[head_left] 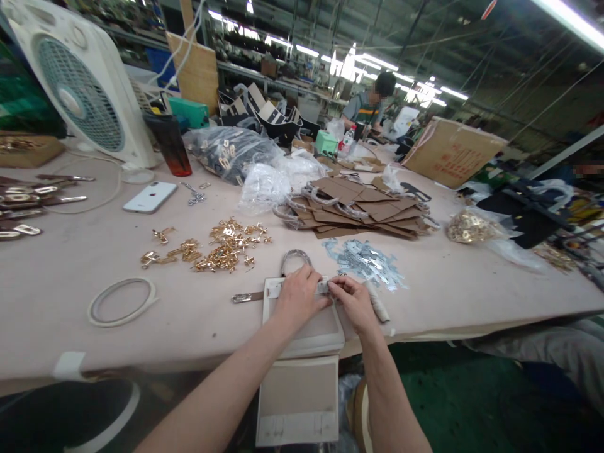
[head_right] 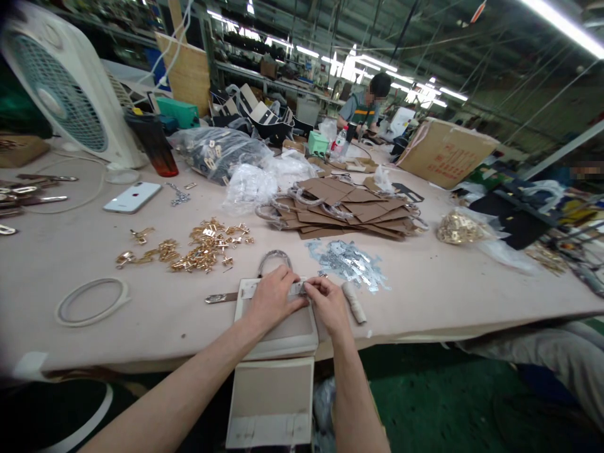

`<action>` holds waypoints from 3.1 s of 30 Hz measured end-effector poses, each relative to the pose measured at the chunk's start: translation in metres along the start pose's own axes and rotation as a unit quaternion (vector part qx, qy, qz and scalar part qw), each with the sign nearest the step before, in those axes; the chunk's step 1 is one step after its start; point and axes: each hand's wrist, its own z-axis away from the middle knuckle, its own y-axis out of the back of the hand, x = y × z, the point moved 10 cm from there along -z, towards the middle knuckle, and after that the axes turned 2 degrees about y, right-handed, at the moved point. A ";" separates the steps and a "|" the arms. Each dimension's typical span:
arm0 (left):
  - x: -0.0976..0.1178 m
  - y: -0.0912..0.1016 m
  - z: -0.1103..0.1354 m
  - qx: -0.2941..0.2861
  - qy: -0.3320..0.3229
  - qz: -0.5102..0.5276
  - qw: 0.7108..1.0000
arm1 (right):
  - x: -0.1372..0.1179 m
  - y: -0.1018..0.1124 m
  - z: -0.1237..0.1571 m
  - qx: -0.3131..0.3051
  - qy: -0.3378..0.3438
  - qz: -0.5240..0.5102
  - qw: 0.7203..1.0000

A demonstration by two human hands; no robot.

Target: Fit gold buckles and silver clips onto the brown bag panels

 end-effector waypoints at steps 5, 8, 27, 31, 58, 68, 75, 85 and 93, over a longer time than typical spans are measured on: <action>0.000 0.000 0.000 -0.005 0.001 -0.002 1.000 | 0.007 -0.001 -0.008 -0.006 0.008 0.030 1.000; 0.000 0.000 0.001 -0.004 -0.001 0.002 1.000 | 0.010 -0.001 -0.011 -0.021 0.010 0.047 0.999; 0.001 0.000 -0.001 -0.004 -0.009 0.019 1.000 | 0.000 -0.013 -0.010 -0.067 0.002 0.078 0.995; 0.001 0.001 -0.002 -0.005 -0.010 0.019 1.000 | 0.001 -0.013 -0.012 -0.065 0.005 0.065 0.996; 0.005 -0.003 -0.007 -0.003 -0.041 0.015 0.999 | 0.017 0.212 0.019 0.249 0.063 0.278 0.926; 0.002 0.032 0.016 -0.030 -0.054 -0.004 0.998 | 0.055 0.229 -0.003 0.148 0.028 0.418 0.896; -0.037 0.061 0.034 0.012 0.010 0.019 1.000 | 0.068 0.231 -0.020 0.105 -0.001 0.397 0.912; -0.055 0.041 0.032 0.061 -0.039 0.077 0.994 | 0.026 0.217 -0.006 0.172 0.024 0.356 0.918; -0.057 0.040 0.034 0.082 -0.057 0.074 0.992 | 0.001 0.176 0.011 0.135 0.069 0.277 0.949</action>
